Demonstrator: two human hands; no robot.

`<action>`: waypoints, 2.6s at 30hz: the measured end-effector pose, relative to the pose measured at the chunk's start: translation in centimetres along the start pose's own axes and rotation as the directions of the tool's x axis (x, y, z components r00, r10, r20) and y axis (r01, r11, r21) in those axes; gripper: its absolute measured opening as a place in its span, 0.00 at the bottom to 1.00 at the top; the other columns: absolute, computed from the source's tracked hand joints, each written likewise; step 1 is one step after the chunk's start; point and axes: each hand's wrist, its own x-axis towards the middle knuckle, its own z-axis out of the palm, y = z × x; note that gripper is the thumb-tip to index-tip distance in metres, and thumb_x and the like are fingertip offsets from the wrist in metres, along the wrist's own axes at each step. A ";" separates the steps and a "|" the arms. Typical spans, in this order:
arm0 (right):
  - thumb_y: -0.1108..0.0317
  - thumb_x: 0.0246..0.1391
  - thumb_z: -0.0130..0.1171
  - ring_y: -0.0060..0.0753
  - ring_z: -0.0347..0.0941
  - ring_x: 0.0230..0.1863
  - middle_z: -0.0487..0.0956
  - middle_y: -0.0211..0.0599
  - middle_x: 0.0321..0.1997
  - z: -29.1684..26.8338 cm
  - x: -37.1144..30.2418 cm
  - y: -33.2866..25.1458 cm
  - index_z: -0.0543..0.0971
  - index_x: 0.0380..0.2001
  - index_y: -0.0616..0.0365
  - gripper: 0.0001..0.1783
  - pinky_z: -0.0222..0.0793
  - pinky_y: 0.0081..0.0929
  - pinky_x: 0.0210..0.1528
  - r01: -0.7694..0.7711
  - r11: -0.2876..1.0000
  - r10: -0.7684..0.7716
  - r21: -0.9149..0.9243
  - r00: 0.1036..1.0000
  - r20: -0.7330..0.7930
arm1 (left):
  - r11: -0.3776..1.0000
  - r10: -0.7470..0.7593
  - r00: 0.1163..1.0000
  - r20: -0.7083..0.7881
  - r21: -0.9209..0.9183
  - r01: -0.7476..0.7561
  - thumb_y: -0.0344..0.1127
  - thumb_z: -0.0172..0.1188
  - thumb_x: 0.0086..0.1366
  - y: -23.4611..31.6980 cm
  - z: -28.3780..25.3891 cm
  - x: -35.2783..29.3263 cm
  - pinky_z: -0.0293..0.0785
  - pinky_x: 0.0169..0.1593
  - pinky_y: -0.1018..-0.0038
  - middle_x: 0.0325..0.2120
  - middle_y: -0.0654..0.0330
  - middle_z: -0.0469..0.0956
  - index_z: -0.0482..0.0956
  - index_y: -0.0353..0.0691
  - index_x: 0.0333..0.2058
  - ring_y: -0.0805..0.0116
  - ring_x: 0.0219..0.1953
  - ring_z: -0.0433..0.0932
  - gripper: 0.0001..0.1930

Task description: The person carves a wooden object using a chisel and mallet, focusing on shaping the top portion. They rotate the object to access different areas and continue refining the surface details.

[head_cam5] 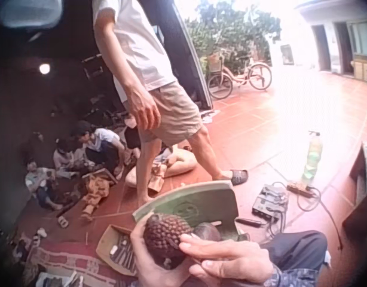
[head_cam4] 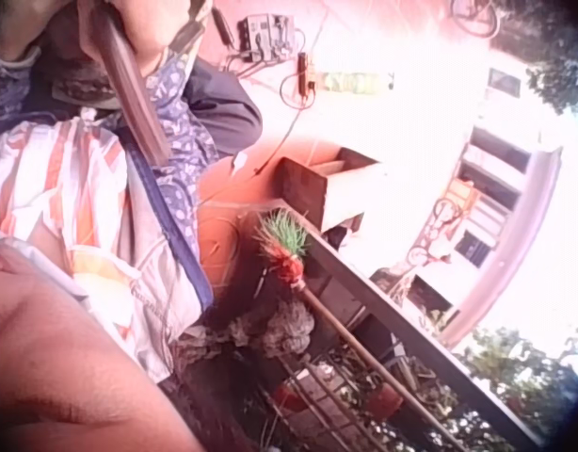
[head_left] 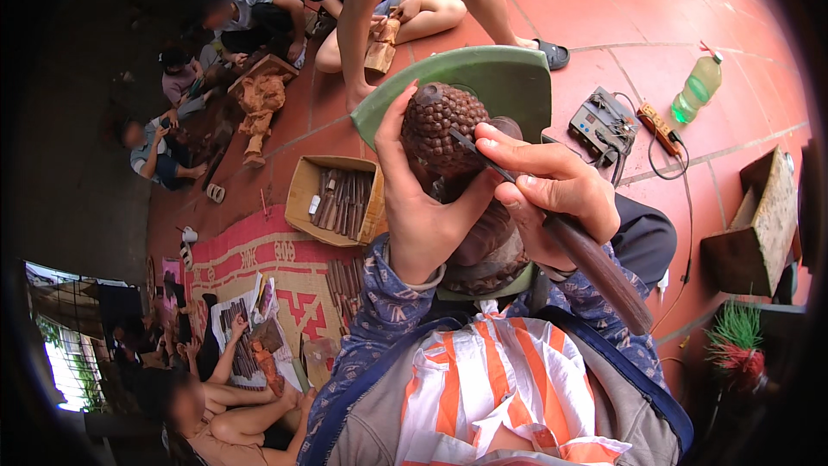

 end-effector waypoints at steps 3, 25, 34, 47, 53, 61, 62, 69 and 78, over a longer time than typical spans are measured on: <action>0.81 0.45 0.65 0.53 0.79 0.44 0.80 0.59 0.39 0.3 0.0 0.0 0.72 0.32 0.63 0.12 0.78 0.39 0.44 0.001 1.000 -0.001 0.009 1.000 -0.012 | 1.000 0.004 1.000 -0.008 -0.019 -0.004 0.22 0.67 0.50 -0.1 0.0 0.0 0.69 0.56 0.69 0.51 0.51 0.67 0.50 0.35 0.63 0.64 0.52 0.72 0.44; 0.80 0.43 0.67 0.58 0.79 0.43 0.79 0.61 0.37 1.5 -0.3 -0.4 0.72 0.32 0.63 0.15 0.78 0.46 0.42 0.121 0.975 -0.125 -0.188 0.992 -0.010 | 1.000 -0.001 1.000 0.006 0.021 0.000 0.29 0.72 0.50 0.0 0.0 -0.1 0.70 0.55 0.68 0.51 0.51 0.65 0.48 0.36 0.63 0.63 0.52 0.71 0.48; 0.78 0.49 0.64 0.59 0.79 0.42 0.79 0.65 0.38 -0.4 0.0 -1.7 0.68 0.34 0.64 0.14 0.78 0.45 0.43 0.049 0.991 -0.066 -0.124 0.988 -0.138 | 0.972 0.225 0.969 -0.100 0.085 -0.217 0.31 0.71 0.52 0.2 -0.6 -0.4 0.66 0.59 0.63 0.57 0.49 0.58 0.47 0.35 0.64 0.57 0.59 0.63 0.48; 0.57 0.47 0.70 0.55 0.80 0.41 0.78 0.67 0.36 -2.4 -1.3 -5.5 0.68 0.32 0.64 0.24 0.77 0.38 0.42 -0.552 0.789 0.526 0.269 0.834 0.167 | 0.723 0.434 0.892 0.126 0.542 -0.428 0.46 0.70 0.48 3.2 -3.1 -1.9 0.65 0.56 0.55 0.35 0.68 0.71 0.82 0.56 0.30 0.66 0.43 0.69 0.10; 0.48 0.55 0.60 0.62 0.77 0.45 0.72 0.78 0.45 -5.1 -1.5 -3.2 0.70 0.33 0.65 0.26 0.77 0.39 0.43 -0.475 0.812 0.292 0.340 0.833 0.470 | 0.739 0.424 0.896 0.135 0.520 -0.428 0.46 0.70 0.48 3.1 -4.0 -1.6 0.64 0.56 0.54 0.36 0.65 0.72 0.82 0.53 0.30 0.63 0.44 0.71 0.11; 0.42 0.56 0.54 0.72 0.65 0.57 0.65 0.75 0.55 -2.8 -2.1 -4.8 0.66 0.31 0.59 0.27 0.71 0.56 0.53 -0.462 0.879 0.444 0.116 0.883 0.152 | 0.940 0.297 0.953 0.059 0.159 -0.303 0.58 0.75 0.37 1.1 -3.5 1.9 0.62 0.58 0.60 0.51 0.48 0.62 0.61 0.39 0.60 0.50 0.55 0.64 0.54; 0.46 0.61 0.50 0.72 0.57 0.64 0.57 0.75 0.63 -3.0 -2.0 -4.7 0.68 0.38 0.53 0.20 0.60 0.58 0.60 -0.468 0.878 0.426 0.104 0.861 0.277 | 0.952 0.278 0.958 0.069 0.115 -0.284 0.58 0.76 0.35 0.5 -2.9 2.2 0.62 0.59 0.61 0.52 0.47 0.62 0.59 0.38 0.61 0.50 0.55 0.64 0.57; 0.44 0.58 0.52 0.78 0.58 0.61 0.57 0.91 0.56 -1.8 -1.7 -4.8 0.68 0.32 0.60 0.26 0.55 0.60 0.60 -0.341 0.929 0.310 0.141 0.929 0.203 | 0.966 0.225 0.946 0.232 0.069 -0.247 0.57 0.78 0.28 -0.2 -1.7 4.1 0.65 0.57 0.70 0.48 0.53 0.69 0.61 0.35 0.59 0.63 0.53 0.69 0.59; 0.55 0.49 0.65 0.74 0.57 0.63 0.60 0.81 0.59 -1.8 0.6 -5.3 0.71 0.27 0.66 0.22 0.55 0.50 0.63 -0.342 0.939 0.304 0.026 0.864 0.400 | 0.988 0.038 0.984 0.172 -0.154 -0.011 0.59 0.72 0.32 -0.7 -1.3 3.4 0.73 0.53 0.70 0.45 0.55 0.73 0.65 0.34 0.50 0.66 0.48 0.75 0.49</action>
